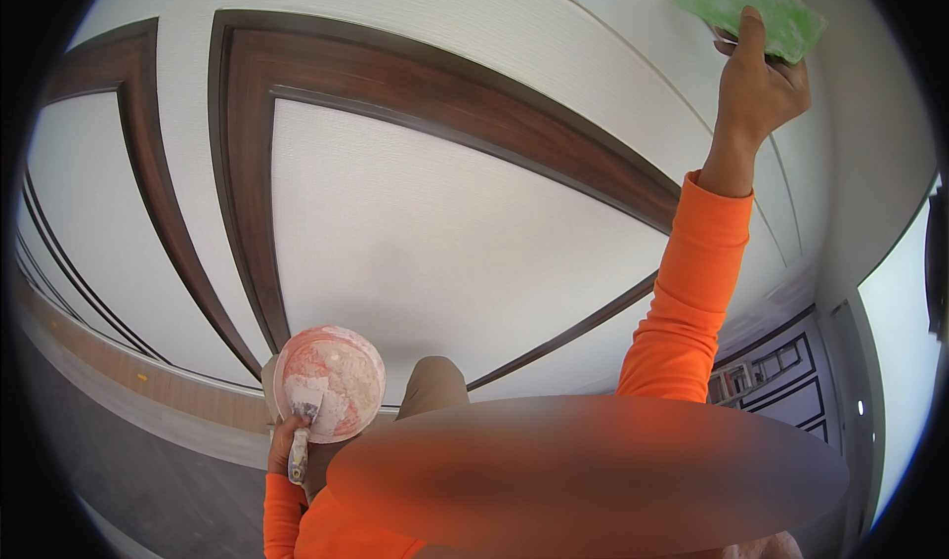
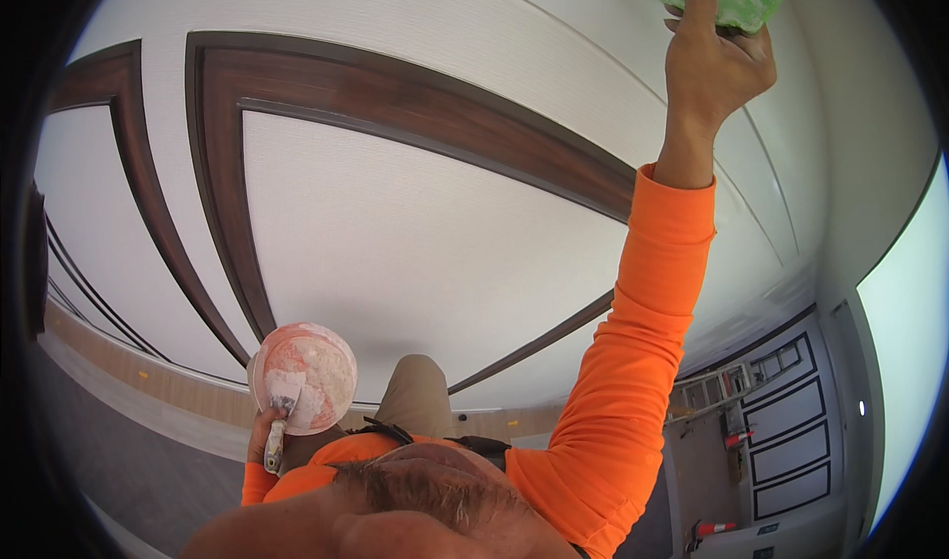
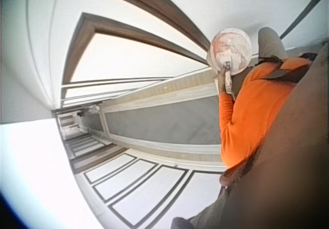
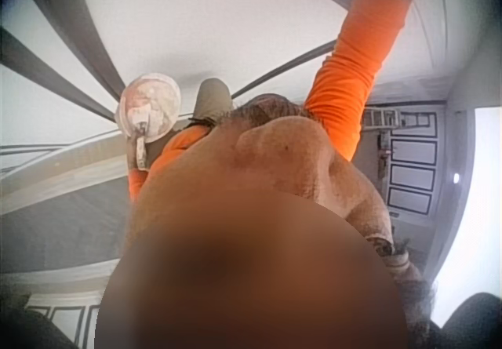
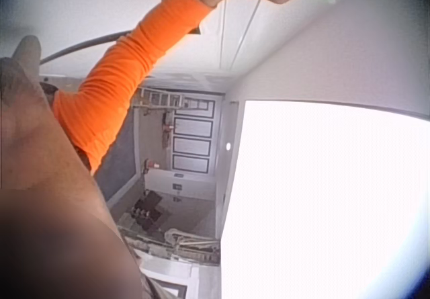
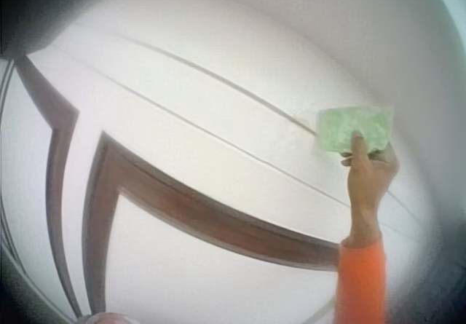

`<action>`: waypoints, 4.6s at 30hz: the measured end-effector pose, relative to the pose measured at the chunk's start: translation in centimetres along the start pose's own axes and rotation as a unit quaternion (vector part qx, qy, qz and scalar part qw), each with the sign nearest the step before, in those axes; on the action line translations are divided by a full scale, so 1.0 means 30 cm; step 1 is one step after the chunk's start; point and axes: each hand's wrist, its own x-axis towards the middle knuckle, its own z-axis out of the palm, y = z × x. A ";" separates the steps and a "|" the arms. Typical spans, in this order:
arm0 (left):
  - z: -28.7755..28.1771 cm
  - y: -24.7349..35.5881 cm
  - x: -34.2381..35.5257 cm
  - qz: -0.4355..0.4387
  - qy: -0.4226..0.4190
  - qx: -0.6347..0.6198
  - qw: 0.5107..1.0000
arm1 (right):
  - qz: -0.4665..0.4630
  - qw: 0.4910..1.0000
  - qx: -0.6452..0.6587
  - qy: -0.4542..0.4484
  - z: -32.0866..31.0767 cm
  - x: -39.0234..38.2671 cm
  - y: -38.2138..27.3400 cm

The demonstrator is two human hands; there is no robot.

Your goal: The person applies a white paste to a ceiling using a green trowel and a small container. They repeatedly scoop the paste and smooth it onto the ceiling surface.

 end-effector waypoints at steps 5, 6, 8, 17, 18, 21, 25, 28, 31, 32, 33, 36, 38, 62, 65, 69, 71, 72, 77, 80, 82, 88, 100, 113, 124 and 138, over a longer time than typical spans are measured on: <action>0.059 0.031 -0.022 0.033 0.036 -0.007 0.999 | 0.008 1.000 -0.012 0.005 0.028 -0.006 -0.005; 0.053 0.032 -0.025 0.020 0.034 -0.003 0.999 | 0.012 1.000 -0.019 0.003 0.026 -0.003 -0.006; 0.076 0.081 -0.052 -0.007 0.028 0.007 1.000 | 0.009 0.999 -0.028 0.013 0.011 0.001 -0.011; 0.071 0.042 -0.029 0.019 0.035 -0.025 0.999 | 0.016 0.999 -0.027 0.011 0.015 0.014 -0.015; 0.068 0.042 -0.029 0.008 0.028 -0.020 0.999 | 0.013 0.999 -0.028 0.017 0.013 0.013 -0.014; 0.049 0.043 -0.027 -0.004 0.024 -0.006 1.000 | 0.017 1.000 0.004 0.018 0.027 0.003 -0.043; 0.034 0.000 0.000 0.027 0.041 -0.004 0.999 | 0.022 1.000 -0.005 -0.003 0.030 0.013 -0.038; 0.050 0.036 -0.019 0.010 0.025 0.006 1.000 | 0.022 1.000 -0.017 0.009 0.021 0.015 -0.032; 0.065 0.052 -0.034 0.007 0.030 0.003 1.000 | 0.018 1.000 0.006 0.005 0.029 0.014 -0.055; 0.066 0.050 -0.034 0.011 0.035 -0.002 0.999 | 0.020 1.000 0.011 0.001 0.037 0.018 -0.060; 0.063 0.049 -0.035 0.006 0.037 0.002 0.999 | 0.021 1.000 0.016 -0.002 0.043 0.021 -0.061; 0.039 0.035 -0.025 0.000 0.026 0.006 1.000 | 0.047 0.999 0.019 -0.005 0.046 0.041 -0.054; 0.017 0.019 -0.011 0.006 0.000 0.001 1.000 | 0.045 0.999 0.029 -0.002 0.050 0.047 -0.053; 0.036 -0.002 -0.004 0.005 0.009 -0.041 0.999 | 0.007 1.000 -0.008 0.006 -0.008 0.004 0.010; 0.041 -0.012 -0.006 0.003 0.011 -0.061 0.998 | 0.018 1.000 -0.022 0.006 -0.024 0.004 0.001; 0.010 -0.022 0.010 -0.031 0.006 -0.042 0.999 | 0.020 1.000 0.009 -0.011 -0.015 -0.012 -0.002; 0.025 -0.025 0.009 -0.009 0.022 -0.045 0.999 | 0.021 1.000 -0.015 -0.011 -0.025 -0.001 0.012; 0.031 -0.025 0.009 -0.001 0.030 -0.048 0.998 | 0.021 0.999 -0.027 -0.010 -0.028 0.003 0.016; 0.032 -0.016 0.000 -0.005 0.014 -0.036 0.999 | 0.008 1.000 -0.001 -0.001 -0.025 -0.012 0.011; 0.023 -0.020 0.004 -0.007 0.006 -0.032 0.999 | 0.015 1.000 -0.004 -0.007 -0.021 -0.017 0.021; 0.020 -0.024 0.004 -0.010 0.008 -0.035 0.999 | 0.015 1.000 -0.021 -0.013 -0.032 -0.015 0.032; 0.036 -0.049 0.026 0.006 0.027 -0.083 0.996 | -0.011 1.000 0.008 0.011 -0.050 -0.018 0.034; 0.030 -0.035 0.014 -0.020 0.016 -0.092 0.995 | -0.005 1.000 0.008 0.014 -0.060 -0.016 0.039; 0.038 -0.004 -0.010 -0.011 0.016 -0.064 0.998 | 0.015 0.999 0.031 -0.006 0.014 -0.022 0.017; 0.006 -0.028 0.010 -0.005 0.005 -0.064 0.998 | 0.002 1.000 0.022 0.003 -0.012 -0.025 0.006; 0.033 -0.006 -0.007 -0.019 0.031 -0.050 0.998 | -0.034 0.997 0.041 -0.048 0.053 -0.009 -0.003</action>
